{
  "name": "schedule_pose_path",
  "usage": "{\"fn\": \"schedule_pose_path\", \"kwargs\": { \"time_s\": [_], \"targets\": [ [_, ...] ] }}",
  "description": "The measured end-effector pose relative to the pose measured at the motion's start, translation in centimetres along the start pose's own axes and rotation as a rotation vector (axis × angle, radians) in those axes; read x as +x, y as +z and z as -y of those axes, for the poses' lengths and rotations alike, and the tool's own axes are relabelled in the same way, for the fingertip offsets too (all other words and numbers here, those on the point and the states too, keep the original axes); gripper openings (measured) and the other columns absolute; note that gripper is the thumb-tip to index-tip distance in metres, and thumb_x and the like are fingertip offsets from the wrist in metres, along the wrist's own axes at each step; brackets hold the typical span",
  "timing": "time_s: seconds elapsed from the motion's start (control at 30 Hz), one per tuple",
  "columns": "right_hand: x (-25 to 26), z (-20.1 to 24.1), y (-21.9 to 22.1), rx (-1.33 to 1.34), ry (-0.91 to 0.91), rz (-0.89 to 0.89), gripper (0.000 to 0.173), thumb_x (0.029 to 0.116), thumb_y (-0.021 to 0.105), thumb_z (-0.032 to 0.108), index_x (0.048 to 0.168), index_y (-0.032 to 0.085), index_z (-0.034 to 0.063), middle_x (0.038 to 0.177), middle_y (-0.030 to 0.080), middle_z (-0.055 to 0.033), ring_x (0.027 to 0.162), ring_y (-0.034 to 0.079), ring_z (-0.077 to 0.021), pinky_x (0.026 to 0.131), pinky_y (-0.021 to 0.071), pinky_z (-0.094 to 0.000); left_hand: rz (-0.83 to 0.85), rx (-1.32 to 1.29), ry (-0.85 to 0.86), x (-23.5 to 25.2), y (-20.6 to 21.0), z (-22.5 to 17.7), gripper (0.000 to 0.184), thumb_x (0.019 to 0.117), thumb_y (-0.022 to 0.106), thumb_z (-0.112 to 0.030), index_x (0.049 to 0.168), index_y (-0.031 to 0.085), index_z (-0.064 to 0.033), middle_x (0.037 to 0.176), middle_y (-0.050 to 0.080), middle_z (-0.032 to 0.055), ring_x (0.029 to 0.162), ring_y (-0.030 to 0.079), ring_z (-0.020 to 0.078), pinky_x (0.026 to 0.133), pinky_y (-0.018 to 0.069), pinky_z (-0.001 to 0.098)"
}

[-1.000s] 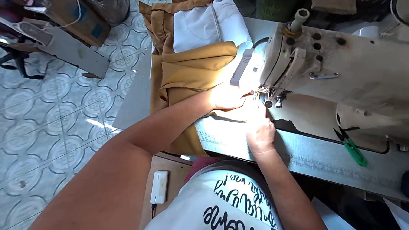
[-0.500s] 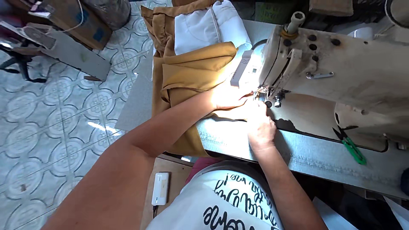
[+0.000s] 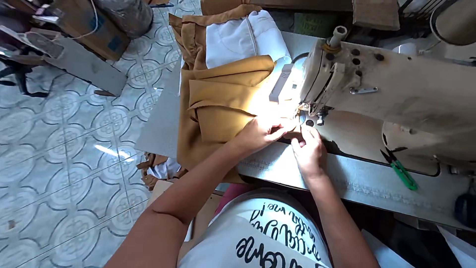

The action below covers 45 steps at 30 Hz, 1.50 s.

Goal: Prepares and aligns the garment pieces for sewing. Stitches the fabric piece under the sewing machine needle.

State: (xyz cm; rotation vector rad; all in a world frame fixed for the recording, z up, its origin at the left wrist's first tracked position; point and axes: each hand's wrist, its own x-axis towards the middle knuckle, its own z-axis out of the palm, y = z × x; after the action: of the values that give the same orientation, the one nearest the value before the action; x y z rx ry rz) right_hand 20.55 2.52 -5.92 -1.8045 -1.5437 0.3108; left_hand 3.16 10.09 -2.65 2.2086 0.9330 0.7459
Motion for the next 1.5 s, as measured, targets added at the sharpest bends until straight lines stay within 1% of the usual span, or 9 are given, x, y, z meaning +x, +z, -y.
{"fn": "schedule_pose_path", "kwargs": {
  "time_s": [0.2,0.3,0.37,0.43,0.53,0.63,0.77,0.97,1.5],
  "targets": [
    [1.4,-0.4,0.2,0.015,-0.038,-0.035,0.026,0.0871,0.070,0.007,0.112,0.075,0.0041,0.112,0.074,-0.0141,0.098,0.073,-0.0305,0.077,0.0584,-0.0535,0.026,-0.142,0.032,0.5,-0.6,0.0,0.013,0.0967,0.069,-0.014,0.088,0.074,-0.0061,0.087,0.070,0.0012,0.081,0.064,0.0036,0.075,0.0539,0.0215],
    [1.0,-1.1,0.3,0.047,-0.110,-0.044,0.022,0.0874,0.071,0.012,0.105,0.073,0.0003,0.101,0.074,-0.0160,0.090,0.073,-0.0307,0.074,0.0577,-0.0532,0.118,-0.113,0.015,0.7,-1.0,0.4,0.016,0.0857,0.081,-0.020,0.095,0.076,-0.0082,0.089,0.073,0.0007,0.084,0.066,0.0046,0.079,0.0536,0.0247],
    [0.4,-1.1,0.2,0.140,-0.112,-0.020,0.019,0.0860,0.069,0.014,0.098,0.070,-0.0004,0.088,0.071,-0.0134,0.078,0.071,-0.0256,0.066,0.0563,-0.0469,0.162,0.056,0.095,0.7,-1.3,0.4,0.032,0.0788,0.086,-0.024,0.104,0.075,-0.0075,0.103,0.072,0.0072,0.103,0.066,0.0170,0.093,0.0510,0.0366],
    [-1.0,0.1,-0.7,0.432,0.031,0.110,0.011,0.0880,0.066,0.007,0.096,0.064,-0.0002,0.074,0.063,-0.0042,0.063,0.061,-0.0104,0.058,0.0525,-0.0289,0.152,0.231,0.195,0.5,-1.2,0.5,0.035,0.0799,0.084,-0.021,0.110,0.075,-0.0045,0.109,0.073,0.0152,0.108,0.067,0.0310,0.097,0.0501,0.0502],
    [-3.7,2.6,-2.2,0.797,0.461,0.278,0.009,0.0946,0.059,-0.001,0.088,0.055,0.0025,0.059,0.057,0.0017,0.046,0.056,-0.0048,0.046,0.0505,-0.0193,0.094,0.331,0.368,0.2,-1.1,0.7,0.014,0.0894,0.068,-0.001,0.098,0.077,-0.0092,0.103,0.074,0.0094,0.105,0.068,0.0277,0.096,0.0523,0.0491],
    [-4.0,2.4,-3.6,0.520,0.421,0.188,0.016,0.0942,0.062,0.003,0.109,0.058,-0.0028,0.070,0.065,-0.0021,0.052,0.063,-0.0057,0.051,0.0563,-0.0214,0.144,0.382,0.435,0.0,-1.0,0.9,0.023,0.0955,0.058,0.000,0.096,0.077,-0.0118,0.110,0.074,0.0038,0.124,0.061,0.0260,0.110,0.0419,0.0502],
    [-2.3,2.5,-3.5,0.126,0.136,-0.023,0.023,0.0960,0.067,0.011,0.115,0.062,-0.0027,0.103,0.066,-0.0152,0.078,0.067,-0.0169,0.070,0.0588,-0.0321,0.127,0.475,0.418,-0.5,-0.6,0.2,0.023,0.0973,0.056,-0.002,0.098,0.076,-0.0124,0.107,0.074,0.0045,0.123,0.061,0.0281,0.106,0.0438,0.0529],
    [-1.3,4.0,-1.0,-0.049,0.218,0.105,0.027,0.0936,0.073,0.017,0.109,0.065,-0.0035,0.087,0.069,-0.0172,0.075,0.071,-0.0310,0.069,0.0586,-0.0497,0.067,0.504,0.341,-1.3,0.1,-0.6,0.019,0.0989,0.059,-0.006,0.095,0.076,-0.0128,0.101,0.075,0.0035,0.122,0.063,0.0256,0.110,0.0395,0.0544],
    [-2.0,4.6,-1.7,-0.229,0.188,0.140,0.016,0.0943,0.071,0.016,0.098,0.067,0.0011,0.077,0.068,-0.0152,0.070,0.070,-0.0320,0.063,0.0561,-0.0490,0.046,0.580,0.294,-2.3,1.1,-1.5,0.022,0.0986,0.060,-0.007,0.108,0.077,-0.0160,0.102,0.075,0.0046,0.120,0.064,0.0302,0.100,0.0444,0.0552]
  ]
}}
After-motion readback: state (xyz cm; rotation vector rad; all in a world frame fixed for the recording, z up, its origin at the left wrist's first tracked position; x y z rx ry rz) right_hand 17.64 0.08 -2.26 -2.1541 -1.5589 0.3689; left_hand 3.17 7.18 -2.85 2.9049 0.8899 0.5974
